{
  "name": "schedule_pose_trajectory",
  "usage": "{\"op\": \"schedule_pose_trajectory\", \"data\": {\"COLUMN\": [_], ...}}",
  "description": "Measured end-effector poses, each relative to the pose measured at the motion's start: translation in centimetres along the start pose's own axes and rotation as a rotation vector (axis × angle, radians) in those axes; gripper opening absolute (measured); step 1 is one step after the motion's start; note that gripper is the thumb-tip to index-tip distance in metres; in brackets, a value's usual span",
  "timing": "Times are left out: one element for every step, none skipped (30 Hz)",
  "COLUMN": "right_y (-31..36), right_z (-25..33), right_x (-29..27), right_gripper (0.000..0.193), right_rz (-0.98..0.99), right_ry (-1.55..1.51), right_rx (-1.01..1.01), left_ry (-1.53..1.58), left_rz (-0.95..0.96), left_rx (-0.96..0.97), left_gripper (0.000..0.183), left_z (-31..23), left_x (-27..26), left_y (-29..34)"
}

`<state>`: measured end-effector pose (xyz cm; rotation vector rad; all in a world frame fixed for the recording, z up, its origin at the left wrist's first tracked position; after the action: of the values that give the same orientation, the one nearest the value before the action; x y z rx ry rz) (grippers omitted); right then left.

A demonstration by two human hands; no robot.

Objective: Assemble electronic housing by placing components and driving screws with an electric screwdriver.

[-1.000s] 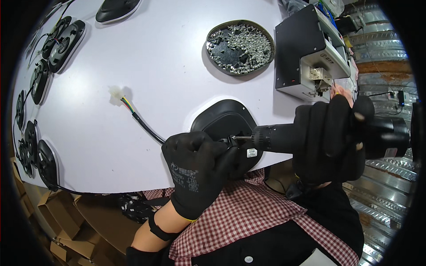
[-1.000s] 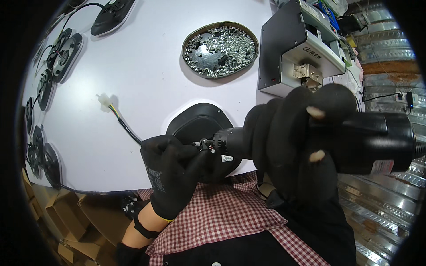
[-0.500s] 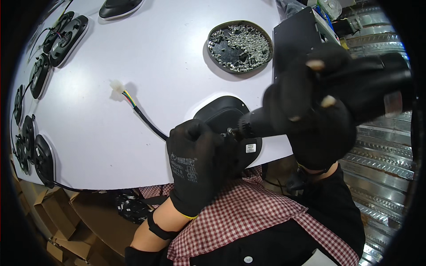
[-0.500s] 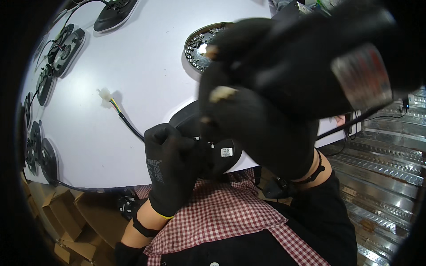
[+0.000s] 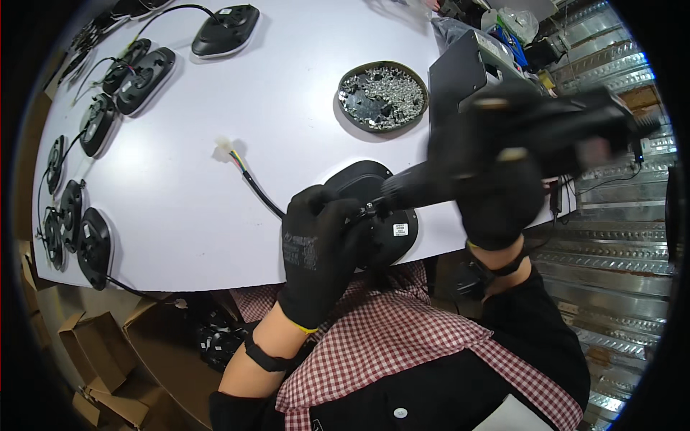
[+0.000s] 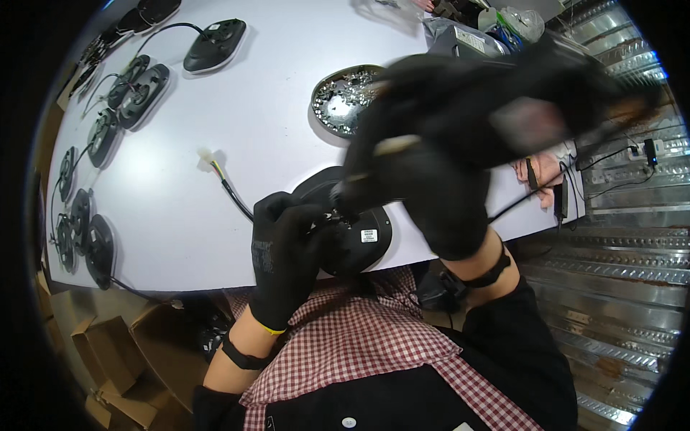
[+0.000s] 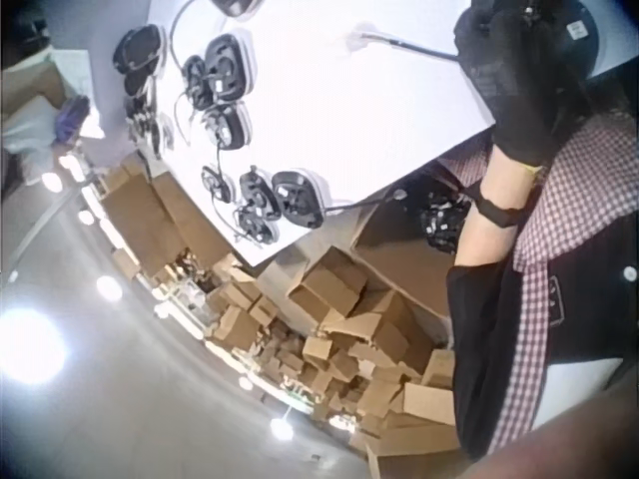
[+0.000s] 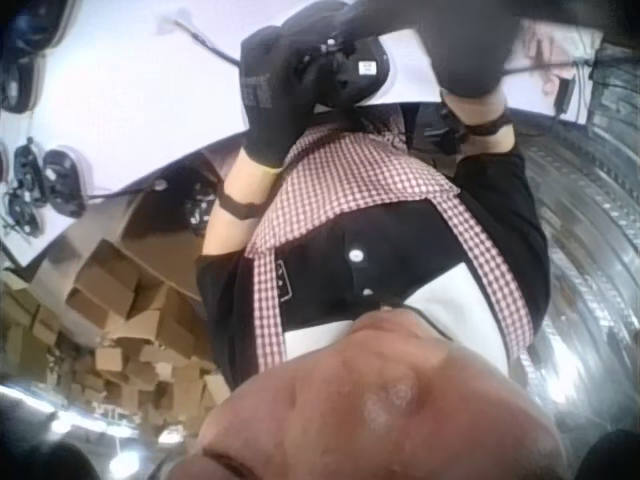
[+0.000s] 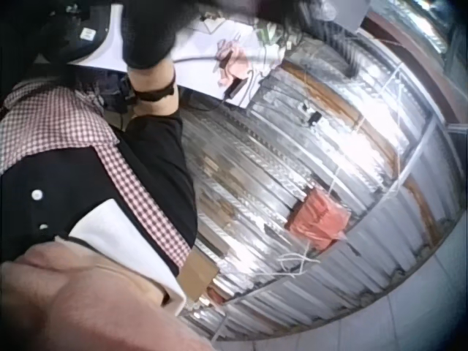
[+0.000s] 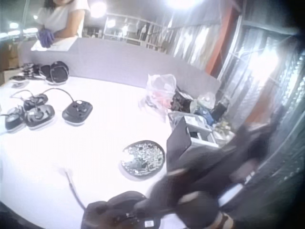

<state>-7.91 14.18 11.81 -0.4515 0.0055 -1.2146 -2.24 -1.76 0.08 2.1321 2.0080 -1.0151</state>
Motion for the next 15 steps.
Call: {"op": "schedule_pose_trajectory", "data": {"right_y": [0.8,1.6,2.4,2.8,3.5,4.1,5.0,6.2,7.2,8.9,9.3,10.5,9.9,9.1,8.5], "right_z": [1.4,2.7,4.0,4.7,4.4,3.6,2.6,2.1,1.8,2.4,2.2,1.9,1.8,1.8,1.6], "right_x": [-0.9,-1.6,-2.5,-3.2,-4.2,-5.5,-7.6,-9.0,-10.6,-12.3,-14.2,-15.9,-18.5,-19.2,-19.0], "right_gripper": [0.036,0.036,0.034,0.032,0.029,0.026,0.022,0.018,0.019,0.024,0.029,0.031,0.035,0.033,0.037], "right_rz": [-0.029,-0.057,-0.155,-0.232,-0.26,-0.277,-0.354,-0.447,-0.438,-0.644,-0.431,-0.753,-0.385,-0.2,-0.086], "right_ry": [-0.08,-0.162,-0.171,-0.202,-0.269,-0.342,-0.342,-0.279,-0.235,-0.149,-0.245,-0.147,-0.26,-0.326,-0.355], "right_rx": [-0.105,-0.21,-0.284,-0.346,-0.305,-0.262,-0.252,-0.222,-0.271,-0.236,-0.244,-0.242,-0.155,-0.12,-0.091], "left_ry": [0.036,0.028,-0.178,-0.403,-0.341,-0.381,-0.278,-0.177,-0.033,0.095,0.305,0.531,0.345,0.311,0.282], "left_rz": [-0.011,-0.007,0.041,0.073,0.157,0.14,0.139,0.14,0.229,0.355,0.313,0.251,0.326,0.226,0.131], "left_rx": [-0.017,-0.007,0.072,0.13,0.116,0.098,0.128,0.157,-0.037,-0.202,-0.489,-0.762,-0.93,-0.993,-1.051], "left_gripper": [0.032,0.032,0.031,0.031,0.024,0.024,0.02,0.017,0.013,0.011,0.009,0.008,0.007,0.007,0.009], "left_z": [-0.3,-0.4,-0.9,-1.2,-0.2,-0.4,-1.0,-1.4,-1.5,-1.1,0.6,1.7,2.1,2.9,4.3], "left_x": [-0.5,-1.0,-1.7,-2.6,-2.5,-3.3,-3.8,-4.5,-5.6,-7.1,-9.5,-11.7,-15.3,-18.5,-20.5], "left_y": [0.1,0.2,0.4,0.8,1.6,2.0,2.8,3.6,4.0,4.9,8.0,11.3,14.0,17.7,22.3]}}
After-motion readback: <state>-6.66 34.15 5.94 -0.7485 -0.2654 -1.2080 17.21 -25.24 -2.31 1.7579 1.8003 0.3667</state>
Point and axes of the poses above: each hand's wrist, its own y-axis away from the middle knuckle, its own x-axis out of the palm, z = x × y, the point moved 6 cm from there along -y, towards the middle knuckle, and after that the axes turned 2 degrees about z, right-handed, at the moved point
